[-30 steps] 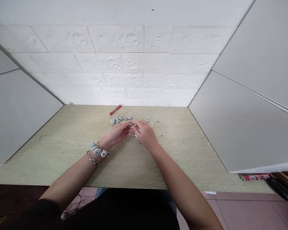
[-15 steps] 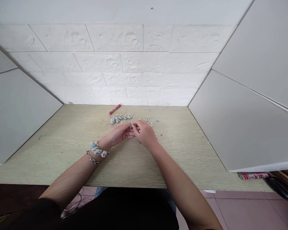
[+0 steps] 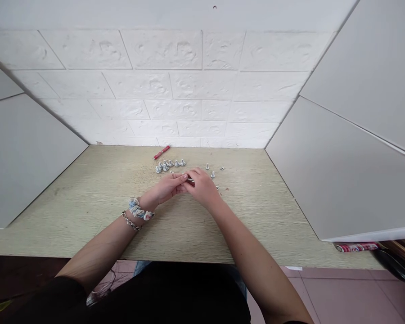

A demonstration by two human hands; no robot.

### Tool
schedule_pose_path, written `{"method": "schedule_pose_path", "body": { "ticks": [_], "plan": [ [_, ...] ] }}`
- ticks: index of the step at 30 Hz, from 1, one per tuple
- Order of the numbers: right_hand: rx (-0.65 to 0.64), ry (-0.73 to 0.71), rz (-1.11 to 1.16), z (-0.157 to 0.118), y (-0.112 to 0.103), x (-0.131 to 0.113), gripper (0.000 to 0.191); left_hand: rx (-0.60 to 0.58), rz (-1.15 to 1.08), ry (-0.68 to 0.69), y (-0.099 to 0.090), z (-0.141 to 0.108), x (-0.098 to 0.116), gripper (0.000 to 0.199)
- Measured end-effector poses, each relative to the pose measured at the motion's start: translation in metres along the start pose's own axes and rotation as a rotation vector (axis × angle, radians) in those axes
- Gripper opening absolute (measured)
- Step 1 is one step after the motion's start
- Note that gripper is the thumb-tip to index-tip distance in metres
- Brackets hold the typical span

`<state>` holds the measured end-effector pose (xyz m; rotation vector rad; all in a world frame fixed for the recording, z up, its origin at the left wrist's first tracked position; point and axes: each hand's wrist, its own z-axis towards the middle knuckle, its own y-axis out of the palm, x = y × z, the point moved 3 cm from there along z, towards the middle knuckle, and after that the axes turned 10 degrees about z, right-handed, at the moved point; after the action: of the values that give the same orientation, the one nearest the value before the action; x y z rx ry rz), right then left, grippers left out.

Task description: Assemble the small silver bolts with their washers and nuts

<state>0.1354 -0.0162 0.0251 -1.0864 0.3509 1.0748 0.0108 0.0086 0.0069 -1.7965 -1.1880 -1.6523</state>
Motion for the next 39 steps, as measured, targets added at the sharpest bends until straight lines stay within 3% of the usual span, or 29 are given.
{"method": "schedule_pose_path", "body": {
  "ticks": [6,11,20,28,32,36,39],
  "plan": [
    [0.011,0.03,0.025,0.0,-0.002,0.001,0.016,0.039,-0.058,-0.032,-0.001,-0.002,0.001,0.024],
    [0.03,0.042,-0.007,0.0,-0.003,0.001,0.02,-0.017,-0.049,-0.062,-0.002,-0.003,0.005,0.022],
    [-0.073,0.128,-0.043,-0.002,-0.001,-0.001,0.023,-0.059,0.279,0.019,-0.005,-0.004,0.016,0.027],
    [-0.053,0.16,-0.042,0.0,-0.005,0.003,0.022,-0.045,0.37,0.096,-0.013,-0.001,0.018,0.019],
    [0.082,0.189,0.029,0.001,-0.011,0.007,0.024,0.053,0.321,0.075,-0.016,0.0,0.018,0.013],
    [0.218,0.226,0.01,0.002,-0.02,0.012,0.029,0.181,0.109,0.027,-0.019,-0.002,0.018,0.008],
    [0.146,0.312,-0.088,0.002,-0.019,0.017,0.023,0.209,-0.09,0.012,-0.019,-0.005,0.021,0.009]
  ]
}}
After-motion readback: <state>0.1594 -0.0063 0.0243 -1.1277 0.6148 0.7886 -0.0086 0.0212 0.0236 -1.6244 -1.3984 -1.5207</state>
